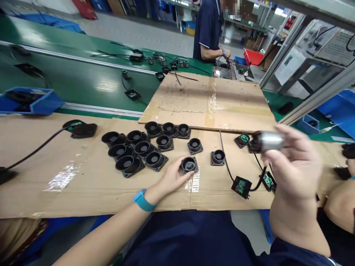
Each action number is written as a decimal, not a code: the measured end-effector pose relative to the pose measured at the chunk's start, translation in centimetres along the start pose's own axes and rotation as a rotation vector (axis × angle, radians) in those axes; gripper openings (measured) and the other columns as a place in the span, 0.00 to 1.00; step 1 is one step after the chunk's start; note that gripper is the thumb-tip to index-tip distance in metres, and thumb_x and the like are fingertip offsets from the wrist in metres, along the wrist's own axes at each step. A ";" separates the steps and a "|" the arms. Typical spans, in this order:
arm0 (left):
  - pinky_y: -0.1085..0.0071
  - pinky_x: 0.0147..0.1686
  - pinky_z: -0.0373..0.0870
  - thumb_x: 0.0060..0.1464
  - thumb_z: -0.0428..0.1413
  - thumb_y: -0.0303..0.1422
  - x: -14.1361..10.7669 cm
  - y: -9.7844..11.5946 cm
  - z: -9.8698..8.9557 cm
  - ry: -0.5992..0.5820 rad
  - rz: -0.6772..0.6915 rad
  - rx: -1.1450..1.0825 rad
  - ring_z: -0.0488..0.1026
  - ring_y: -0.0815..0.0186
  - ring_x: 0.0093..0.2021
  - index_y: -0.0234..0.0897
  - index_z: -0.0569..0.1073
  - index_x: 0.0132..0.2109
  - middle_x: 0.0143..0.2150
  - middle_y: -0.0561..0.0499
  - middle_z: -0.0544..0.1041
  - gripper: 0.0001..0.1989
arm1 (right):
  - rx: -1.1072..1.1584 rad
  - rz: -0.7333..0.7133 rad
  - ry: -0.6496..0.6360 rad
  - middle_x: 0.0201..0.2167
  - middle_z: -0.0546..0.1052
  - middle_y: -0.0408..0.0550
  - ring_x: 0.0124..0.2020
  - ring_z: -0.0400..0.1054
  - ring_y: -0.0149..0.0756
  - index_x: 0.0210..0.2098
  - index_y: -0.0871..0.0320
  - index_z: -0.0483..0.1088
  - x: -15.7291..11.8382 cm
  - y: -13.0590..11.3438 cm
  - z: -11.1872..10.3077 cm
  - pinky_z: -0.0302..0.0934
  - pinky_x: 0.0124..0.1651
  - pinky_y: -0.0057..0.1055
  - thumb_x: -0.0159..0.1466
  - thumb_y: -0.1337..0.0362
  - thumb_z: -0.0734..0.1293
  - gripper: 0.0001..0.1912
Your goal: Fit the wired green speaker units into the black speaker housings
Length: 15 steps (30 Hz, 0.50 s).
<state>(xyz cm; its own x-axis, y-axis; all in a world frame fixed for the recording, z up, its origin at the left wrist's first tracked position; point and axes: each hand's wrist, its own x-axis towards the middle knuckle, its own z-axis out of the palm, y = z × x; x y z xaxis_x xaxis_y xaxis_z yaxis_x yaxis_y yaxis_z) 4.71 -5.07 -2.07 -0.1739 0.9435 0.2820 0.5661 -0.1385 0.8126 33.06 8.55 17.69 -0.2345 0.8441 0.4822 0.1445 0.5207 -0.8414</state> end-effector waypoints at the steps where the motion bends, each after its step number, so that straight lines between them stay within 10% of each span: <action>1: 0.53 0.59 0.69 0.55 0.64 0.33 -0.2 -0.1 0.1 0.021 0.004 0.014 0.71 0.54 0.57 0.40 0.67 0.58 0.55 0.43 0.74 0.25 | 0.066 0.089 -0.074 0.39 0.76 0.49 0.23 0.65 0.27 0.55 0.53 0.73 -1.1 0.3 1.5 0.59 0.21 0.28 0.58 0.58 0.77 0.26; 8: 0.51 0.63 0.67 0.52 0.67 0.37 -0.9 -0.5 0.5 0.075 -0.048 -0.059 0.68 0.52 0.63 0.40 0.60 0.63 0.62 0.39 0.69 0.36 | 0.281 0.647 -0.451 0.39 0.78 0.48 0.16 0.62 0.22 0.52 0.58 0.72 -6.1 4.4 10.1 0.59 0.14 0.23 0.56 0.55 0.78 0.28; 15: 0.45 0.59 0.69 0.42 0.72 0.42 -1.6 -1.0 0.5 0.265 -0.107 0.177 0.70 0.46 0.58 0.38 0.63 0.61 0.55 0.40 0.72 0.43 | 0.578 0.905 -0.433 0.30 0.73 0.39 0.14 0.55 0.18 0.52 0.57 0.70 -6.5 4.9 10.7 0.49 0.13 0.19 0.55 0.57 0.79 0.29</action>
<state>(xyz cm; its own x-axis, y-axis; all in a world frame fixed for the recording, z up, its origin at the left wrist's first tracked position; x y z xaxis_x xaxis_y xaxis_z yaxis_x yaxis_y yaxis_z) 4.85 -6.31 -3.63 -0.4301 0.8358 0.3412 0.6603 0.0336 0.7503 25.00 4.25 7.83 -0.5957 0.7057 -0.3837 -0.0073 -0.4824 -0.8759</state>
